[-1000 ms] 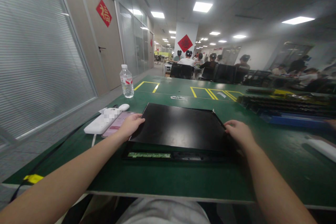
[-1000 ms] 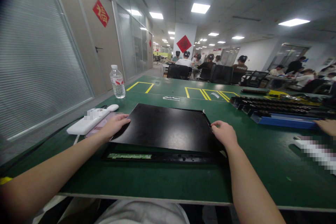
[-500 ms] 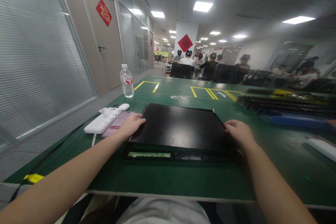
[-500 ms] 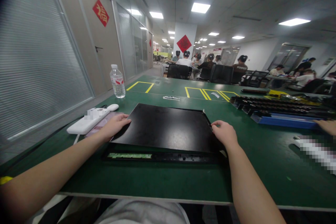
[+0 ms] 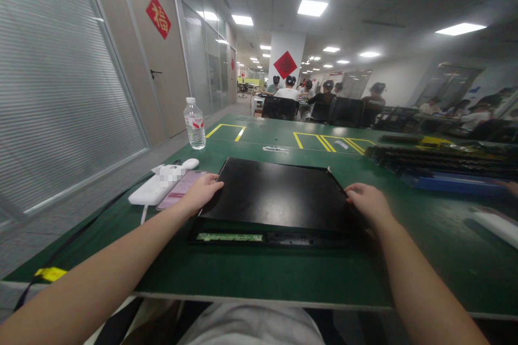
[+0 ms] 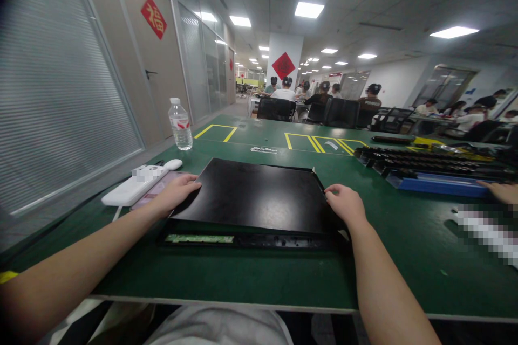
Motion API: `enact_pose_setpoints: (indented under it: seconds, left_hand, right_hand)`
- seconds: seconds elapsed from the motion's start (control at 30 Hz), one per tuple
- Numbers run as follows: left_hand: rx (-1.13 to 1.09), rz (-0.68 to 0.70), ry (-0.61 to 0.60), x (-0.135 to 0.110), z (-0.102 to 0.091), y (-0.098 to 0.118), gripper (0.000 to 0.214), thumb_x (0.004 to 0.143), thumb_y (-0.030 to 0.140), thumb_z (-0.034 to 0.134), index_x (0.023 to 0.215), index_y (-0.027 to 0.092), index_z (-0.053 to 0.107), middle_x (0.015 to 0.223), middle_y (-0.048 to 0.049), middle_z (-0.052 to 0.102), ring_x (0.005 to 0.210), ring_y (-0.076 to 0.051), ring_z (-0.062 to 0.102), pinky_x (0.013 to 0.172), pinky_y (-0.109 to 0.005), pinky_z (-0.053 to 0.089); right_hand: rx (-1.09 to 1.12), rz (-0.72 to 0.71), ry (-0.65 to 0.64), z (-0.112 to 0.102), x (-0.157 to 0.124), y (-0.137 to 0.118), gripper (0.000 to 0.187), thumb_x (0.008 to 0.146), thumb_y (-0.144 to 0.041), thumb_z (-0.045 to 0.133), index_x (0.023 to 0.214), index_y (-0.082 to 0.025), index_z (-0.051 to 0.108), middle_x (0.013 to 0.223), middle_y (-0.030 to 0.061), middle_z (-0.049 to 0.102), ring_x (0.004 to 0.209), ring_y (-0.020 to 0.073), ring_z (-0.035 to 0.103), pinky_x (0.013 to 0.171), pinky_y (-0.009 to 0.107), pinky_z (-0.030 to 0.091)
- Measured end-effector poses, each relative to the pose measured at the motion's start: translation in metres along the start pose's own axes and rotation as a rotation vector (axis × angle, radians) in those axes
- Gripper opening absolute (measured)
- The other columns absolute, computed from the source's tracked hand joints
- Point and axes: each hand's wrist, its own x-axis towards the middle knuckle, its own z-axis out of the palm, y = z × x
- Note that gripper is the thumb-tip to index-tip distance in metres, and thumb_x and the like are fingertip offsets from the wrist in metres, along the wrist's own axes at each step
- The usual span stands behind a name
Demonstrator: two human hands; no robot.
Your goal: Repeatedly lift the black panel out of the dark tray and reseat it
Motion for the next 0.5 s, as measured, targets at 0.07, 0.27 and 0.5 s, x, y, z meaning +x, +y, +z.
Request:
enact_pose_setpoints:
  seconds: [0.07,0.27,0.5]
  left_hand:
    - [0.000,0.007,0.002,-0.0004,0.0000,0.0002,0.029,0.064,0.034,0.066,0.088,0.018,0.069,0.072,-0.0033,0.074,0.074,-0.027,0.073,0.067,-0.032,0.054]
    - [0.019,0.028,0.016,0.0002,-0.0002,-0.0008,0.030,0.063,0.035,0.067,0.088,0.018,0.070,0.077,-0.0049,0.076,0.075,-0.028,0.073,0.068,-0.033,0.055]
    - [0.040,0.032,0.021,0.0061,-0.0023,-0.0074,0.030,0.064,0.034,0.069,0.089,0.018,0.070,0.080,-0.0053,0.076,0.077,-0.028,0.073,0.068,-0.033,0.055]
  right_hand:
    - [-0.012,-0.015,0.005,0.0007,0.0007,0.0010,0.028,0.079,-0.028,0.054,0.096,-0.024,0.076,0.079,0.0035,0.074,0.081,0.0225,0.066,0.063,0.029,0.042]
    - [-0.050,-0.086,0.008,0.0023,0.0018,0.0035,0.029,0.081,-0.035,0.054,0.096,-0.024,0.076,0.078,0.0039,0.074,0.081,0.0227,0.066,0.065,0.029,0.042]
    - [-0.040,-0.090,0.005,0.0013,0.0003,0.0027,0.028,0.081,-0.037,0.055,0.093,-0.025,0.078,0.078,0.0042,0.074,0.080,0.0221,0.066,0.064,0.029,0.042]
